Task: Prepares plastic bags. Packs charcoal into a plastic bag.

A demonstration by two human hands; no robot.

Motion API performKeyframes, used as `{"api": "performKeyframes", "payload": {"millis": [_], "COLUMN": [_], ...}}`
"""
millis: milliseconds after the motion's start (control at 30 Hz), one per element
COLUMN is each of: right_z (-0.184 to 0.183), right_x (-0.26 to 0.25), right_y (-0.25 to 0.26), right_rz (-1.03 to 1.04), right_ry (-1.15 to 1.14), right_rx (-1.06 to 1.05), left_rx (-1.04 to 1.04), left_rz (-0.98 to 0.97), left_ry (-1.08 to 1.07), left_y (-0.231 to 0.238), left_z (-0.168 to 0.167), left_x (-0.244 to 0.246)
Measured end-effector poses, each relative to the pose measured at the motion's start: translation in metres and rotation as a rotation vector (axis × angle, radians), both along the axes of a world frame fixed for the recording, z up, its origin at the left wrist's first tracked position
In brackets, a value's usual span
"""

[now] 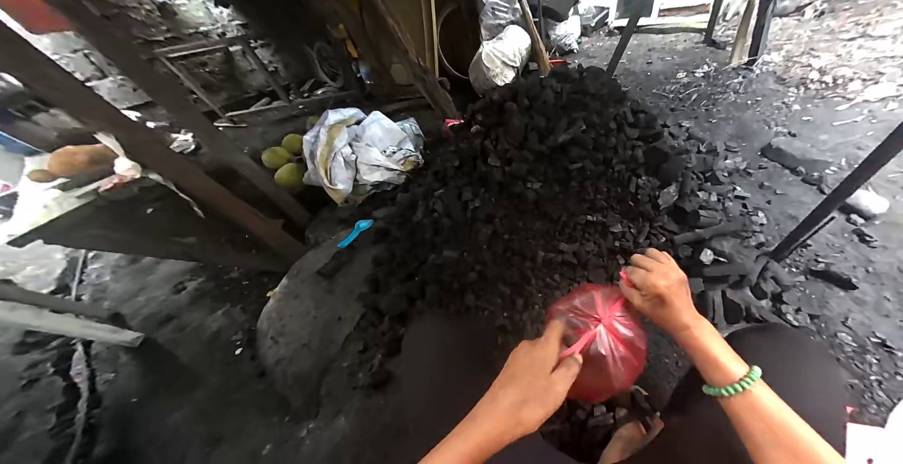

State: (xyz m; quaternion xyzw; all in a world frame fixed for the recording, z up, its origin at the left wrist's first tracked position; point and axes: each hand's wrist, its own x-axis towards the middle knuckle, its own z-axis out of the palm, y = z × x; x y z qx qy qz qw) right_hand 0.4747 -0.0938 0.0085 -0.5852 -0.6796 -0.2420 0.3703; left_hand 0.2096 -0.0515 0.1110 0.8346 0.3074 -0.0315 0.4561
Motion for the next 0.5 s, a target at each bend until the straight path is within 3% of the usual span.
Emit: {"api": "performKeyframes", "payload": {"millis": [67, 233, 367, 433, 500], "right_z": [-0.008, -0.025, -0.032, -0.035, -0.036], "right_x": [0.008, -0.002, -0.031, -0.06, -0.089], "right_y": [-0.005, -0.017, -0.035, -0.041, -0.039], "right_rz": [-0.026, -0.049, -0.023, 0.018, 0.091], "right_ry": [-0.02, 0.021, 0.104, 0.143, 0.175], "right_rx": [-0.034, -0.055, -0.031, -0.017, -0.005], "left_rx": [-0.146, -0.172, -0.432, -0.446, -0.385], "left_rz": [0.062, 0.011, 0.333, 0.467, 0.461], "left_ry": [-0.045, 0.047, -0.111, -0.171, -0.208], "left_y": [0.002, 0.029, 0.065, 0.072, 0.068], "left_z": [-0.01, -0.037, -0.066, -0.066, -0.058], "left_x": [-0.007, -0.008, -0.009, 0.005, 0.024]}}
